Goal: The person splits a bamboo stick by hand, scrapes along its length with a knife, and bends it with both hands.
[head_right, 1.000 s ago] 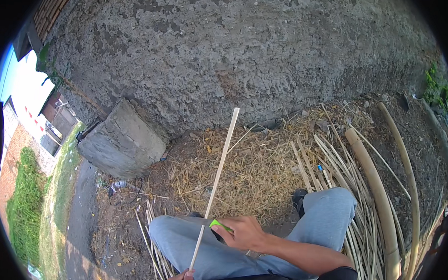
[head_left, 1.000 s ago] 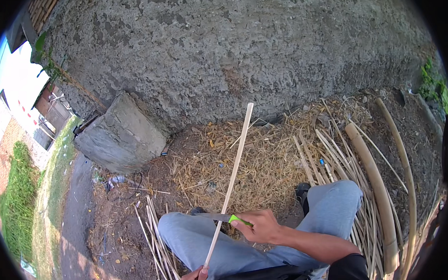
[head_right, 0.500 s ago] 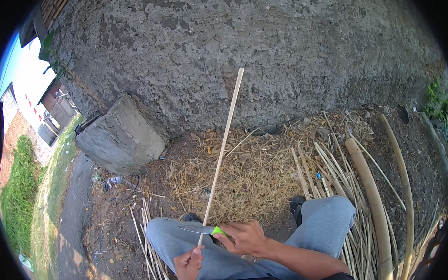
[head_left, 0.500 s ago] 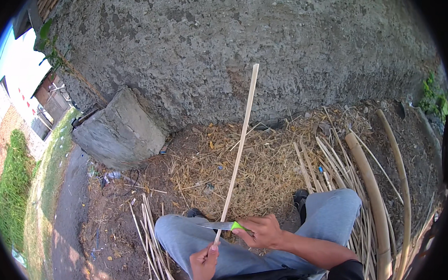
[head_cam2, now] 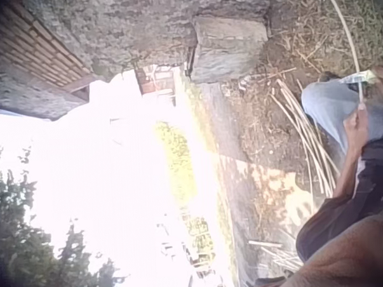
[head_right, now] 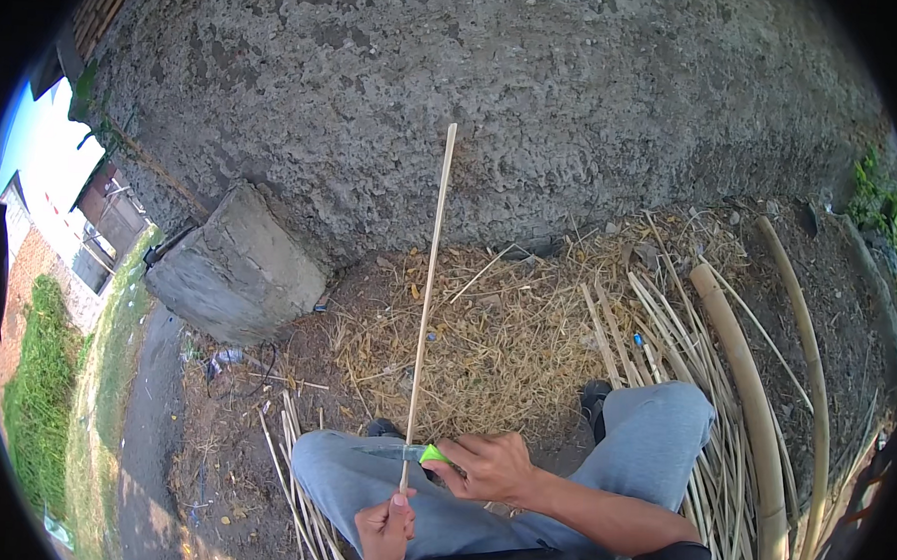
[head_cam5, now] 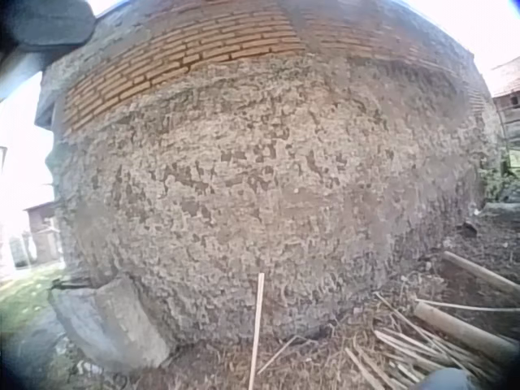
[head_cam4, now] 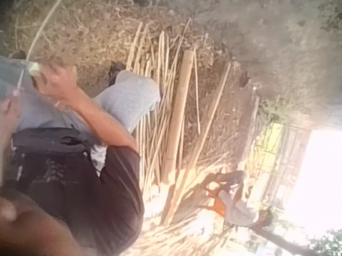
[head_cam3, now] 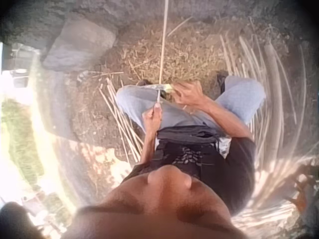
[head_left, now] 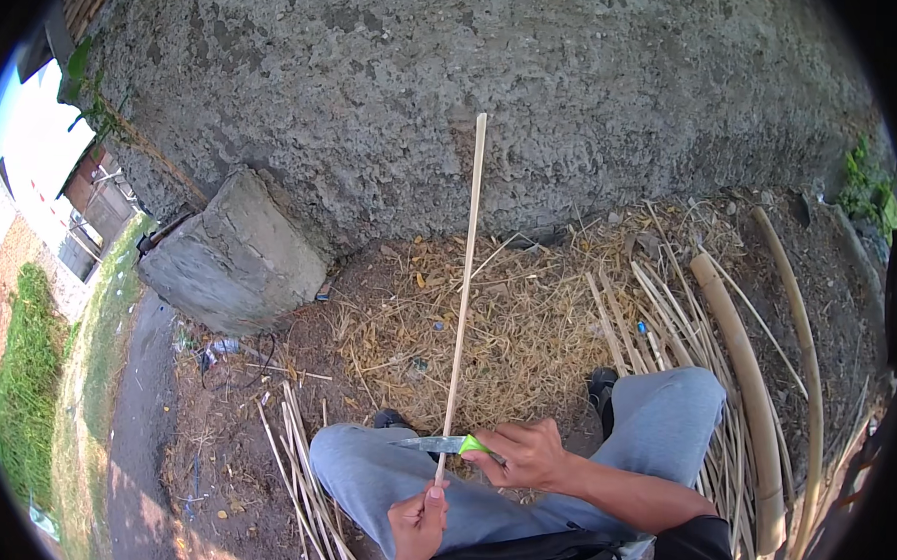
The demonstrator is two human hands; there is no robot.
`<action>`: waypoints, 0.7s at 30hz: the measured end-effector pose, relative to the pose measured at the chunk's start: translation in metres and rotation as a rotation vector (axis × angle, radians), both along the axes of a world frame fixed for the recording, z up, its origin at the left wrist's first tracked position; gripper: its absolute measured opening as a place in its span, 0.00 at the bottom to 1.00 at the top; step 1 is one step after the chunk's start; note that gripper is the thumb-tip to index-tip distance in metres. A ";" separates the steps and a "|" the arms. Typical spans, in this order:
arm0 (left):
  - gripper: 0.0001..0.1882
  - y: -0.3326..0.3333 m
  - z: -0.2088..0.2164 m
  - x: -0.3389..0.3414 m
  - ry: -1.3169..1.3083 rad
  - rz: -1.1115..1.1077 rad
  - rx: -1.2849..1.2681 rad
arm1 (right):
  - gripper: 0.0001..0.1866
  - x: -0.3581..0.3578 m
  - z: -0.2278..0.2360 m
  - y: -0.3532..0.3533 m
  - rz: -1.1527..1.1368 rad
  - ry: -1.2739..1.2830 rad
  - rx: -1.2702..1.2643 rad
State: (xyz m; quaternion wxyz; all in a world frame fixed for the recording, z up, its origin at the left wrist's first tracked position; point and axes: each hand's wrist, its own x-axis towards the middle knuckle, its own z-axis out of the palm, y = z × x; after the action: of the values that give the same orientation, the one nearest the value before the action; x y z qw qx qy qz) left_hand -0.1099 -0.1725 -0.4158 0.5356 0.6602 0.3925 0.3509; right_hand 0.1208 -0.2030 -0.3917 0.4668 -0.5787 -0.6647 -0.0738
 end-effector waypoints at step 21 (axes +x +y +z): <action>0.24 -0.014 0.056 -0.005 0.227 0.006 0.176 | 0.12 0.064 0.014 0.021 -0.353 0.185 0.093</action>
State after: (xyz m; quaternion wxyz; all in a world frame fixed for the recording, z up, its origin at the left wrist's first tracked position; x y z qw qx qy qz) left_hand -0.1147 -0.1861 -0.3601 0.4270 0.7388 0.4202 0.3087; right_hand 0.1851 -0.1818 -0.3777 0.5316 -0.6684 -0.5032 -0.1317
